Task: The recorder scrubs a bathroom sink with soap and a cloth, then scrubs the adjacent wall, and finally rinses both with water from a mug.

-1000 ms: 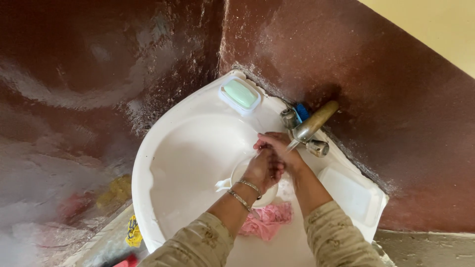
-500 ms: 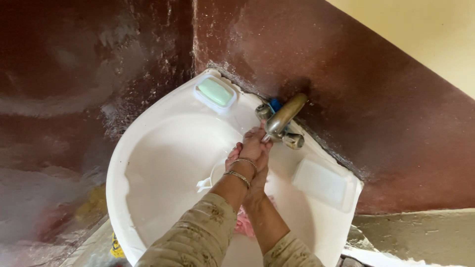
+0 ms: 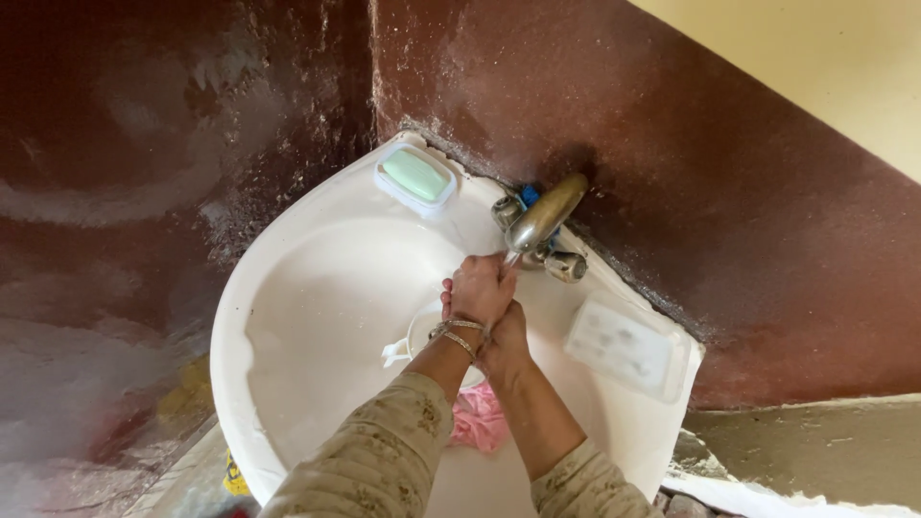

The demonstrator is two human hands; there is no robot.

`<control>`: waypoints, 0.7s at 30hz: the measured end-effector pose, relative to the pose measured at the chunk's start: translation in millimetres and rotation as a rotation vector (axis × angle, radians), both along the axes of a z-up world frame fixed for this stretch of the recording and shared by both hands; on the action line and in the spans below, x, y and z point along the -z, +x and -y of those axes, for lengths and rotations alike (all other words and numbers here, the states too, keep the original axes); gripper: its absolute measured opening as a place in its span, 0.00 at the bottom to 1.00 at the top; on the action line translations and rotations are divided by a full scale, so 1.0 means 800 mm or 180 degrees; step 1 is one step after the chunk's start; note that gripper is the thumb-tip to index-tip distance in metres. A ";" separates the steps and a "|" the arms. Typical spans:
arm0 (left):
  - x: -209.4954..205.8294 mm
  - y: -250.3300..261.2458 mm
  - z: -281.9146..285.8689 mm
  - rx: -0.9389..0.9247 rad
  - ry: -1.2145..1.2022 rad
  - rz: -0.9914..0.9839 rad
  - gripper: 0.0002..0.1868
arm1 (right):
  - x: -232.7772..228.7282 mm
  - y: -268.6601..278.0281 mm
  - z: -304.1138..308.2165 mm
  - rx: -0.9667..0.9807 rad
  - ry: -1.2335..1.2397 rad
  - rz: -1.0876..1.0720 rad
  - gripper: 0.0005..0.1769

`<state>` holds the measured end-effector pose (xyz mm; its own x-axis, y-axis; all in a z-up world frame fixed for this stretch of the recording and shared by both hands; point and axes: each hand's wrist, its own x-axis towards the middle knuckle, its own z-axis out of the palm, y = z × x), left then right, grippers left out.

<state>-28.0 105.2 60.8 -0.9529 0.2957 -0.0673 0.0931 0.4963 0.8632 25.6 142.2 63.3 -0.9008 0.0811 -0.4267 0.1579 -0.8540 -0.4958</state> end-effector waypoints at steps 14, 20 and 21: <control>0.031 0.004 -0.011 -0.1058 0.2477 0.1817 0.25 | 0.090 -0.027 -0.053 -0.0134 -0.0320 -0.0531 0.15; 0.134 -0.019 -0.024 -0.0724 0.0200 -0.1156 0.25 | 0.063 -0.031 -0.033 -0.0398 0.0281 -0.0470 0.13; 0.089 -0.004 -0.010 -0.0718 0.0181 -0.1135 0.25 | 0.066 -0.028 -0.037 -0.0395 0.0263 -0.0448 0.13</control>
<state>-31.2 113.2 -10.3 -0.9549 0.0707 0.2885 0.2851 0.4909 0.8233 3.1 172.0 10.5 -0.9563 -0.0047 -0.2924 0.1836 -0.7877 -0.5880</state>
